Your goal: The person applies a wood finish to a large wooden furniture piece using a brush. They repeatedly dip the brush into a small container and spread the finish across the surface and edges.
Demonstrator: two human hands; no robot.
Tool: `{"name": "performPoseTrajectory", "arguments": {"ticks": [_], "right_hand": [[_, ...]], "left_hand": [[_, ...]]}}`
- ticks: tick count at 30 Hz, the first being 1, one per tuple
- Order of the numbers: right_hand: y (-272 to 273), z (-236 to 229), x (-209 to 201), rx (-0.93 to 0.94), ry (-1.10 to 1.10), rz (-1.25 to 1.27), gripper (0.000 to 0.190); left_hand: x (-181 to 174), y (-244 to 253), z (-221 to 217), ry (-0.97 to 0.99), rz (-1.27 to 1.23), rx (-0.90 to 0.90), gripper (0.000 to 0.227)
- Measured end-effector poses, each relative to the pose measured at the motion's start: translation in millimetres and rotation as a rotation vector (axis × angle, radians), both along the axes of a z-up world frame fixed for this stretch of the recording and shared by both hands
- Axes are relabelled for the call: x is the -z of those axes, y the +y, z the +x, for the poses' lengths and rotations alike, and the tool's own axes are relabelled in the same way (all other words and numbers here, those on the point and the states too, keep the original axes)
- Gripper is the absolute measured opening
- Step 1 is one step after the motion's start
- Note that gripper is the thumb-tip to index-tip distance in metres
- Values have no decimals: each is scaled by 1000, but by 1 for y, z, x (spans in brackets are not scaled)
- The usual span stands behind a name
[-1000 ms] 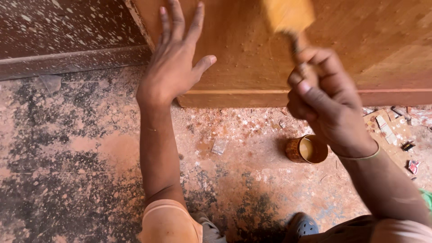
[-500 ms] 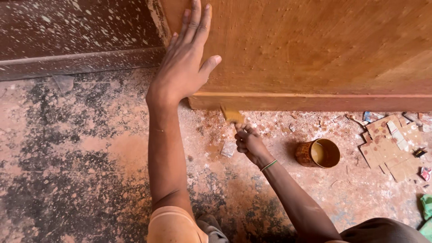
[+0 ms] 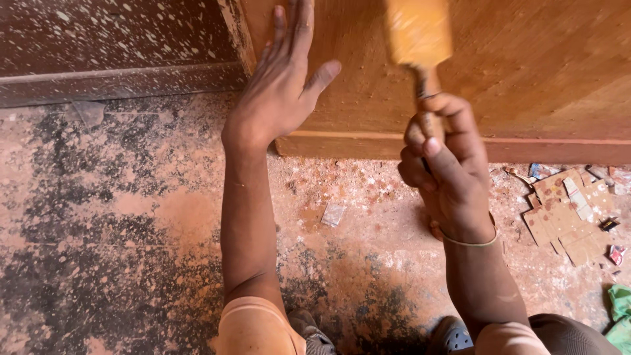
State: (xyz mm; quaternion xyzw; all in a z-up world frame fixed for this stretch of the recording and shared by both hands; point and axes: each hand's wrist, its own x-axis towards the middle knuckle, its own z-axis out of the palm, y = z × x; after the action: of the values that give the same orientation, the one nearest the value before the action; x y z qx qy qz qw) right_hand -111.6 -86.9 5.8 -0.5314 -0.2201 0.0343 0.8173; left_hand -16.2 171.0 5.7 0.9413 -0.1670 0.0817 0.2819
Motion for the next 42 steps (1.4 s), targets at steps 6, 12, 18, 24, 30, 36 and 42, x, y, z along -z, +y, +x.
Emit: {"name": "performPoseTrajectory", "arguments": {"ticks": [6, 12, 18, 24, 30, 36, 42], "right_hand": [[40, 30, 76, 184, -44, -364, 28], [61, 28, 212, -98, 625, -300, 19], [53, 32, 221, -102, 794, -41, 22], [10, 24, 100, -89, 425, 14, 30], [1, 1, 11, -5, -246, -166, 31], [-9, 59, -8, 173, -568, -487, 27], [-38, 66, 2, -14, -472, -459, 20]], "left_hand": [[-3, -5, -2, 47, -3, -38, 82], [-4, -11, -4, 12, 66, -54, 91], [0, -14, -2, -18, 103, -64, 111], [-1, -12, 1, -1, 150, -47, 108], [-12, -20, -7, 74, 152, -42, 91], [-14, -50, -26, -3, -184, 376, 52], [8, -123, -20, -42, -733, 431, 45]]}}
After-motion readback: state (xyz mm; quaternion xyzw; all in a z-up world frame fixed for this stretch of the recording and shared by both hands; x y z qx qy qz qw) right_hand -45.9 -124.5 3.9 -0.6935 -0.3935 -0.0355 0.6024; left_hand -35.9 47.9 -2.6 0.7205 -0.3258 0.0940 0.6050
